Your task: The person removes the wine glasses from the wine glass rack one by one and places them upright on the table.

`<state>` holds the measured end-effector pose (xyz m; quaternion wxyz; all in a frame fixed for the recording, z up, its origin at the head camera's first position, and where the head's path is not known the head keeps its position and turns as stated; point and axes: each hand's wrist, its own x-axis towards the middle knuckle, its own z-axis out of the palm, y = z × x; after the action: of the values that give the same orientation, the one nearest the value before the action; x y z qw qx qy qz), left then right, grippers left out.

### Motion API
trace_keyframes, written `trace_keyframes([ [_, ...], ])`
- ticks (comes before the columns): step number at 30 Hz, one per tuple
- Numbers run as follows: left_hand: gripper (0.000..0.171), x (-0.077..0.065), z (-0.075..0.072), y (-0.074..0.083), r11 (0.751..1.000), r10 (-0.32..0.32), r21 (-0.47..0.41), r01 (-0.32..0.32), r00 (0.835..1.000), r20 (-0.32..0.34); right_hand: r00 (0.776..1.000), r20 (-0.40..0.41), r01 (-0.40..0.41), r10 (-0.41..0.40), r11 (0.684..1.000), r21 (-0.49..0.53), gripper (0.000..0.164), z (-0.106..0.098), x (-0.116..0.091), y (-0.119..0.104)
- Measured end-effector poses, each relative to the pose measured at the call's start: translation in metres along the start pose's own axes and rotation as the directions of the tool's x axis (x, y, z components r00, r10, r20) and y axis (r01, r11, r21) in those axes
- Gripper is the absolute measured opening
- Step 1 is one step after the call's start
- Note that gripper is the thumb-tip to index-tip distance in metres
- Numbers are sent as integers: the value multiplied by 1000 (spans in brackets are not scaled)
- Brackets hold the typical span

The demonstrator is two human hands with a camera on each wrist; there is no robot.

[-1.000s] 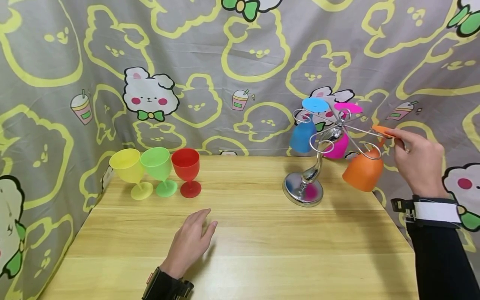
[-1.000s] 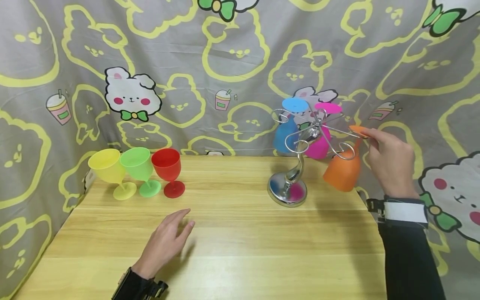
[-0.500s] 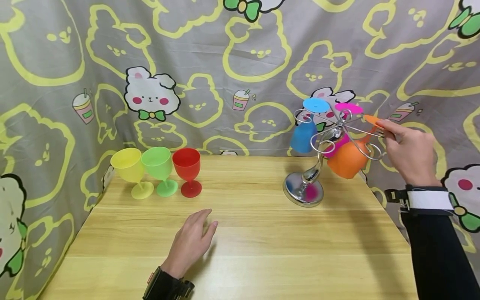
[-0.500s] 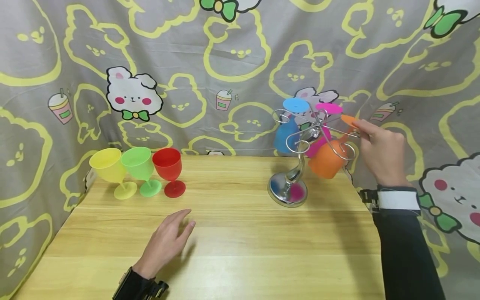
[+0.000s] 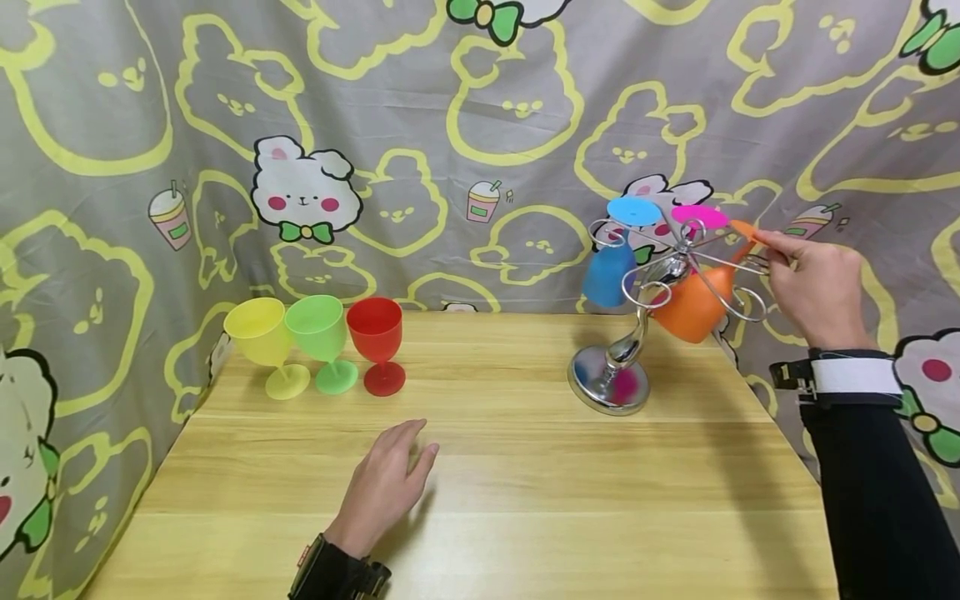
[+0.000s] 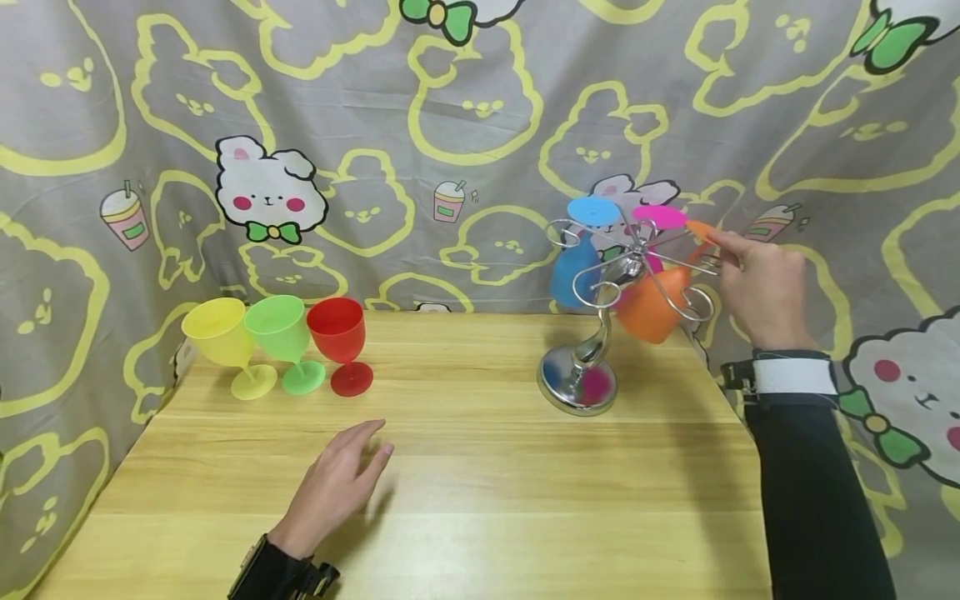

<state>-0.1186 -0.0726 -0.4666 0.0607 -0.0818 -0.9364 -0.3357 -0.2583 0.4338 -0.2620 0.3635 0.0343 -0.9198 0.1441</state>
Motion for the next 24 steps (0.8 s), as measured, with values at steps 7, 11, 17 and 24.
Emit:
trace_keyframes([
  [7,51,-1,1,0,1000,-10,-8,10,1000,7,1000,20,-17,18,999,-40,34,-3,-2,2],
  [11,51,-2,1,-1,1000,-14,-7,14,1000,4,998,40,-49,51,998,-46,35,-7,-3,2],
  [17,51,-2,1,-4,1000,-13,-9,14,1000,4,995,42,-91,94,993,-76,39,-13,-13,2],
  [24,52,-1,0,-6,1000,-14,-11,14,1000,8,991,-43,-133,128,979,-152,35,-21,-43,-2],
])
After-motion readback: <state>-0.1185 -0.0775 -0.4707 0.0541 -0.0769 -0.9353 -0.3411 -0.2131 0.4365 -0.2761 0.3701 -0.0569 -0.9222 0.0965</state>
